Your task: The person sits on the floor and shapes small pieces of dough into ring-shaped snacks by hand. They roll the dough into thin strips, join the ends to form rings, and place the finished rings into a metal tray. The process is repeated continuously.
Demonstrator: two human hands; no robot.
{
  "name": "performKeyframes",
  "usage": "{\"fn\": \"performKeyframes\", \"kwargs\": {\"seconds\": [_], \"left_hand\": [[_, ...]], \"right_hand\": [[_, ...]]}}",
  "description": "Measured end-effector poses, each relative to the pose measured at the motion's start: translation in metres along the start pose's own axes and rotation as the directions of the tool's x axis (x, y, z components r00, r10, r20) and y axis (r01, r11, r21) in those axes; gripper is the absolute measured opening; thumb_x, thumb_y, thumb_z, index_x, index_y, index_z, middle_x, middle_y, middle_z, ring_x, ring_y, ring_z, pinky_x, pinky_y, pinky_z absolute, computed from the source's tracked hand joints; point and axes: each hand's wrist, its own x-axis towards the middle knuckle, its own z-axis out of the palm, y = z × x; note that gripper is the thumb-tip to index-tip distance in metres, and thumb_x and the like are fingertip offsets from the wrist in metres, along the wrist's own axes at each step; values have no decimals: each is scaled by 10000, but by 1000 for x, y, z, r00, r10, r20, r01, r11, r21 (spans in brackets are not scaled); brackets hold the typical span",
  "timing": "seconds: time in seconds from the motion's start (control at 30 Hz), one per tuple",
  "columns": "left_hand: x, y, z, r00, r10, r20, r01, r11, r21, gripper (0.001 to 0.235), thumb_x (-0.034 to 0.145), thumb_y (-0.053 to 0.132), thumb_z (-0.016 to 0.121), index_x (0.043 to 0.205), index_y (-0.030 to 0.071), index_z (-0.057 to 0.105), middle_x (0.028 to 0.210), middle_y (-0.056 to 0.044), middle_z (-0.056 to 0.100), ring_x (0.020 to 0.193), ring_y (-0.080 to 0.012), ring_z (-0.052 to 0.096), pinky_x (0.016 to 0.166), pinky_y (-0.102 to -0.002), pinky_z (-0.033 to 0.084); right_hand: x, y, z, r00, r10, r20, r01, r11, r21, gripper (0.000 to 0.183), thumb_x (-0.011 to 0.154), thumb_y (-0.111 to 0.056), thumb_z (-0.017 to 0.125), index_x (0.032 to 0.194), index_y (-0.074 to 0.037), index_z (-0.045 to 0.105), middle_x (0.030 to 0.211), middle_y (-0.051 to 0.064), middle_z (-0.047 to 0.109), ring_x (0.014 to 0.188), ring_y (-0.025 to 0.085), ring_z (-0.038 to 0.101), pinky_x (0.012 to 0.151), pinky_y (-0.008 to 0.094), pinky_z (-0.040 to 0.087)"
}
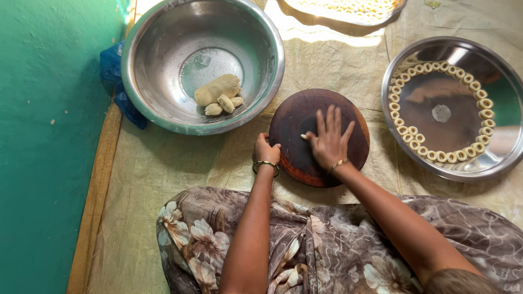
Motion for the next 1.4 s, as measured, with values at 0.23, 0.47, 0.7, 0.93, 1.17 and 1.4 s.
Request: {"fn": "performKeyframes", "kwargs": {"seconds": [0.23, 0.47, 0.7, 0.93, 1.17, 1.4], "left_hand": [[6, -5, -2, 999, 17, 52, -11, 992, -127, 462, 717, 127, 864, 1123, 75, 649, 966, -92, 767, 895, -252, 747, 820, -388, 561], [5, -5, -1, 991, -50, 124, 88, 941, -327, 429, 743, 17, 820, 1123, 43, 623, 895, -82, 754, 807, -197, 729, 737, -344, 577], [7, -10, 4, 995, -20, 96, 49, 949, -312, 432, 750, 5, 826, 1131, 27, 622, 928, -92, 752, 825, -196, 725, 758, -340, 573], [4, -6, 0, 996, -33, 86, 56, 956, -288, 442, 742, 31, 831, 1139, 38, 638, 947, -97, 755, 843, -210, 730, 776, -353, 574], [-5, 4, -9, 997, -39, 73, 51, 983, -176, 422, 760, 83, 842, 1134, 71, 648, 948, -68, 772, 868, -214, 741, 804, -367, 557], [-5, 4, -10, 995, -43, 89, 62, 974, -218, 416, 754, 71, 833, 1125, 72, 647, 960, -71, 781, 882, -208, 748, 816, -357, 560]], "right_hand": [[99, 38, -2, 992, 49, 114, -48, 999, -11, 773, 1044, -657, 192, 1663, -236, -1, 1723, 89, -180, 1573, 229, -196, 1193, 684, -147], [71, 28, -3, 992, -96, 86, 101, 994, -46, 841, 1066, -643, 223, 1669, -118, -39, 1726, 72, -190, 1584, 189, -194, 1224, 642, -145], [-58, -5, -32, 934, -330, 137, 328, 944, 41, 900, 989, -643, 286, 1594, -47, -9, 1691, 127, -120, 1556, 227, -116, 1213, 568, -107], [-127, -15, -45, 892, -448, 53, 440, 890, 117, 890, 989, -655, 271, 1589, -24, 90, 1687, 145, -12, 1562, 262, -48, 1215, 550, -106], [-63, -3, -19, 944, -324, 66, 323, 946, 27, 812, 995, -622, 273, 1617, -131, 94, 1711, 68, -27, 1571, 202, -55, 1192, 627, -144], [86, 44, 8, 992, -119, -33, 114, 985, -128, 798, 1074, -651, 188, 1640, -203, -152, 1680, 11, -288, 1563, 181, -215, 1165, 680, -190]]}}
